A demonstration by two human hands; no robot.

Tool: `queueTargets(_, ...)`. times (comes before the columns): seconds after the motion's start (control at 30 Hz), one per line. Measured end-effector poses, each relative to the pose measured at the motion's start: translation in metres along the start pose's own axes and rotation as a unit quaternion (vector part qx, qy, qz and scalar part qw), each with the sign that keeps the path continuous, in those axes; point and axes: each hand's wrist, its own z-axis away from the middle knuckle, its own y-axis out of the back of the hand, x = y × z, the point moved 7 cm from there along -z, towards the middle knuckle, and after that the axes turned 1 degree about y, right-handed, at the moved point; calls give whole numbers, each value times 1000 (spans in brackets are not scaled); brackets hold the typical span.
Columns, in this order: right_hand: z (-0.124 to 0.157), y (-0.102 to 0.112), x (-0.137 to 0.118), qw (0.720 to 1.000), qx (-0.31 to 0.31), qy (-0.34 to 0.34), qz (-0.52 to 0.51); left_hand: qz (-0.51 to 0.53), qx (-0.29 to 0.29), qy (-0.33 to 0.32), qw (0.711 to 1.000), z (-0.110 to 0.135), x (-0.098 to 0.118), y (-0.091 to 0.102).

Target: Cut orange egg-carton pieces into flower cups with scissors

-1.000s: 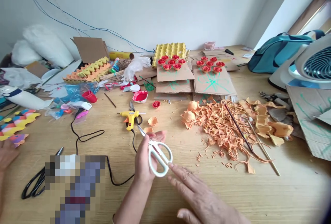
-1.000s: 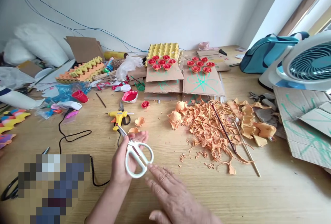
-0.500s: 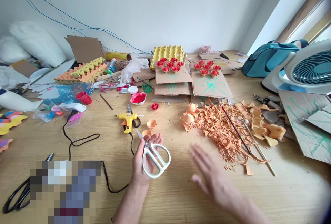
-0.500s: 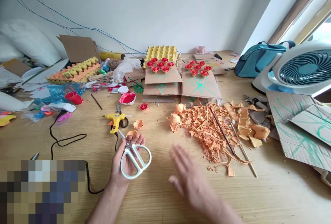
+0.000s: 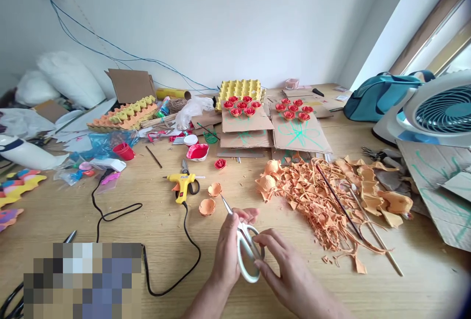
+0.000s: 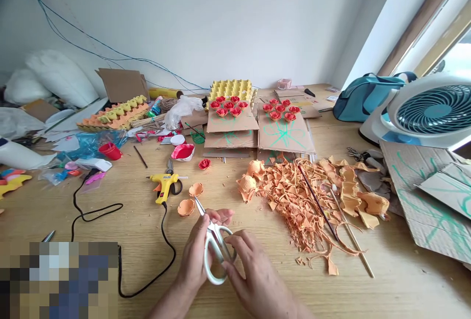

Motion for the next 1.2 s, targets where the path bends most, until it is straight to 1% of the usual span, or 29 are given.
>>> queueTargets(0.07, -4, -4, 3, 1000, 15, -10, -2, -48, -3, -16, 999, 3, -2, -14)
queueTargets(0.1, -5, -4, 8, 999, 27, -21, -3, -72, -16, -15, 997, 3, -2, -22)
queueTargets(0.2, -6, 8, 24, 996, 72, -39, -27, -173, -105, -18, 979, -3, 5, -47)
queueTargets(0.23, -5, 14, 28, 994, 89, -42, -37, -205, -134, -35, 969, -9, 11, -54)
queueTargets(0.3, -1, 29, 36, 988, 135, -51, -56, -259, -126, -118, 950, -27, 31, -62)
queueTargets(0.33, 2, 35, 40, 984, 153, -59, -69, -301, -121, -156, 933, -38, 39, -65)
queueTargets(0.4, 6, 42, 49, 975, 177, -82, -108, -419, -115, -202, 878, -62, 42, -72)
queueTargets(0.47, 11, 46, 60, 962, 201, -107, -149, -512, -114, -214, 824, -84, 34, -77)
queueTargets(0.53, 14, 48, 68, 952, 221, -122, -171, -576, -127, -226, 775, -98, 21, -81)
queueTargets(0.57, 15, 47, 71, 949, 223, -126, -182, -593, -136, -233, 759, -102, 16, -83)
queueTargets(0.6, 15, 46, 73, 947, 222, -128, -193, -603, -145, -237, 748, -104, 11, -84)
queueTargets(0.67, 14, 44, 76, 945, 214, -132, -210, -606, -157, -241, 741, -105, 6, -84)
queueTargets(0.77, 14, 41, 78, 945, 206, -136, -213, -598, -154, -249, 746, -102, 10, -84)
queueTargets(0.83, 15, 41, 80, 947, 206, -133, -208, -580, -138, -257, 761, -97, 20, -84)
queueTargets(0.87, 15, 41, 80, 947, 207, -130, -207, -564, -124, -260, 774, -94, 25, -82)
queueTargets(0.93, 16, 41, 80, 948, 211, -121, -206, -516, -90, -254, 813, -87, 36, -74)
queueTargets(1.0, 16, 43, 79, 948, 215, -114, -206, -460, -63, -221, 858, -77, 41, -62)
queueTargets(1.07, 16, 43, 76, 950, 208, -111, -204, -402, -66, -180, 895, -65, 40, -49)
queueTargets(1.2, 13, 37, 74, 962, 156, -115, -191, -269, -98, -132, 949, -40, 31, -29)
